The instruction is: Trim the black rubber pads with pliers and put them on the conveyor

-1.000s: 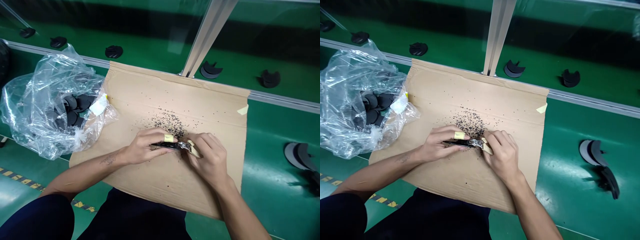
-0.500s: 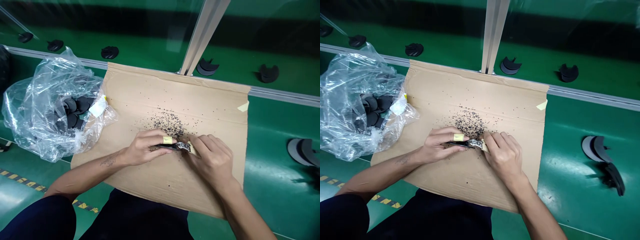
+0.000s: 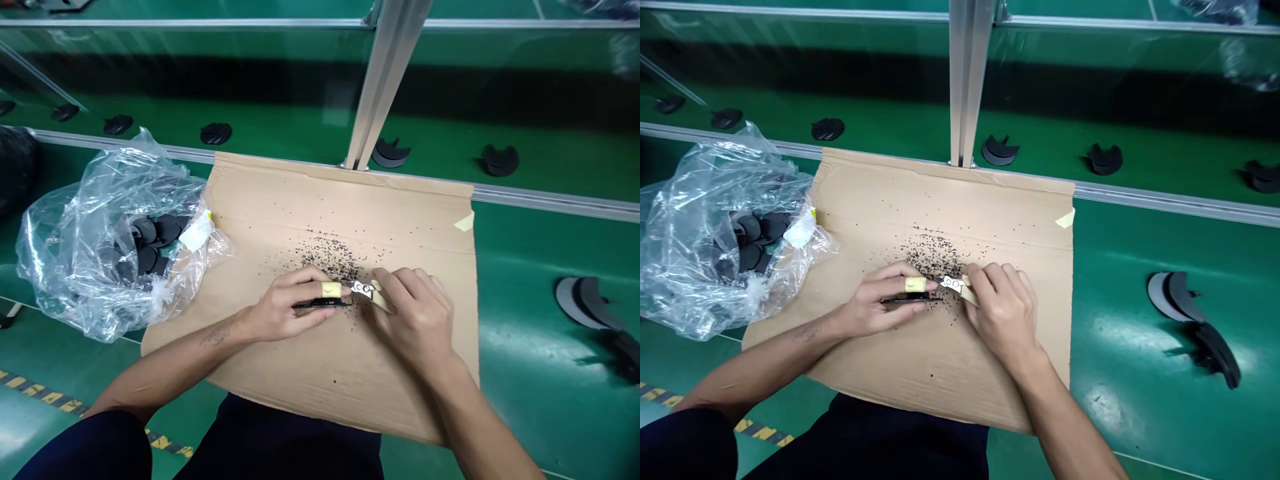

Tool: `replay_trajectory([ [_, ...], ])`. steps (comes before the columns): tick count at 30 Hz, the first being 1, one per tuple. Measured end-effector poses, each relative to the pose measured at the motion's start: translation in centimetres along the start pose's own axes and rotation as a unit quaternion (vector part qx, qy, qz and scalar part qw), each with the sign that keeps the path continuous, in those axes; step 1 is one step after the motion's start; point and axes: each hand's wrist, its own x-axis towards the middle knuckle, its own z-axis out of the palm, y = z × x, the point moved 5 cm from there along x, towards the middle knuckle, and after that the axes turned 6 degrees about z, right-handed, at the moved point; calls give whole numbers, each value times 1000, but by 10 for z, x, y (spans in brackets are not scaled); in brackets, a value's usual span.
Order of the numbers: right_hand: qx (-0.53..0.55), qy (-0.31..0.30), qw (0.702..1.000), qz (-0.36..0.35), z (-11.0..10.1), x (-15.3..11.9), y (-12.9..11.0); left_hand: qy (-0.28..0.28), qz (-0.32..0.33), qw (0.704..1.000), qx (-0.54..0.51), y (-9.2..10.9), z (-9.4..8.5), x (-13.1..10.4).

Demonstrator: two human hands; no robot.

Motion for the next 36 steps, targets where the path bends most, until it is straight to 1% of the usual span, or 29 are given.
replay_trajectory([
  [2, -13, -3, 1000, -11, 1, 0, -2, -12, -5, 1000, 8, -1, 2, -1],
  [5, -19, -5, 1000, -5, 3, -2, 0, 0, -16, 1000, 24, -3, 1, -1],
  [7, 12, -18, 1000, 22, 3, -3, 4, 17, -23, 999, 34, -4, -2, -1],
  [8, 52, -33, 997, 42, 4, -2, 6, 24, -24, 999, 41, -5, -3, -1],
  [9, 108, -53, 991, 65, 5, -2, 8, 29, -23, 998, 47, -4, -4, 0],
  [10, 174, -75, 978, 87, 6, -1, 9, 33, -24, 998, 50, -4, -5, 0],
  [12, 301, -115, 940, 116, 9, 0, 7, 40, -27, 998, 44, -4, -5, 1],
  [14, 373, -136, 911, 114, 10, 1, 1, 50, -29, 998, 25, -4, -6, 0],
  [15, 388, -135, 906, 101, 10, 1, -2, 53, -28, 998, 17, -4, -6, -1],
  [16, 389, -126, 909, 82, 9, 1, -5, 53, -23, 998, 11, -3, -6, -2],
  [17, 374, -109, 919, 58, 8, 0, -8, 49, -15, 999, 11, -3, -5, -2],
  [19, 301, -56, 952, 3, 3, -2, -12, 30, 7, 999, 32, -3, -3, -3],
  [20, 254, -30, 966, -25, 0, -4, -15, 18, 19, 998, 57, -2, -1, -4],
  [22, 186, -4, 980, -66, -2, -8, -20, -9, 39, 991, 127, -2, 2, -4],
  [23, 179, -3, 981, -78, -2, -9, -21, -22, 46, 986, 161, -2, 4, -5],
  [25, 202, -7, 976, -85, -3, -10, -22, -37, 53, 978, 200, -2, 6, -6],
  [27, 224, -3, 972, -68, -4, -9, -19, -28, 52, 980, 189, -2, 6, -6],
  [31, 232, 6, 973, -13, -4, -4, -7, 17, 30, 993, 115, -4, 0, -4],
  [33, 248, 5, 969, -18, -3, -3, -6, 20, 24, 994, 108, -5, -1, -3],
  [36, 287, -11, 957, -46, -4, -3, -11, -1, 24, 992, 127, -6, 1, -3],
])
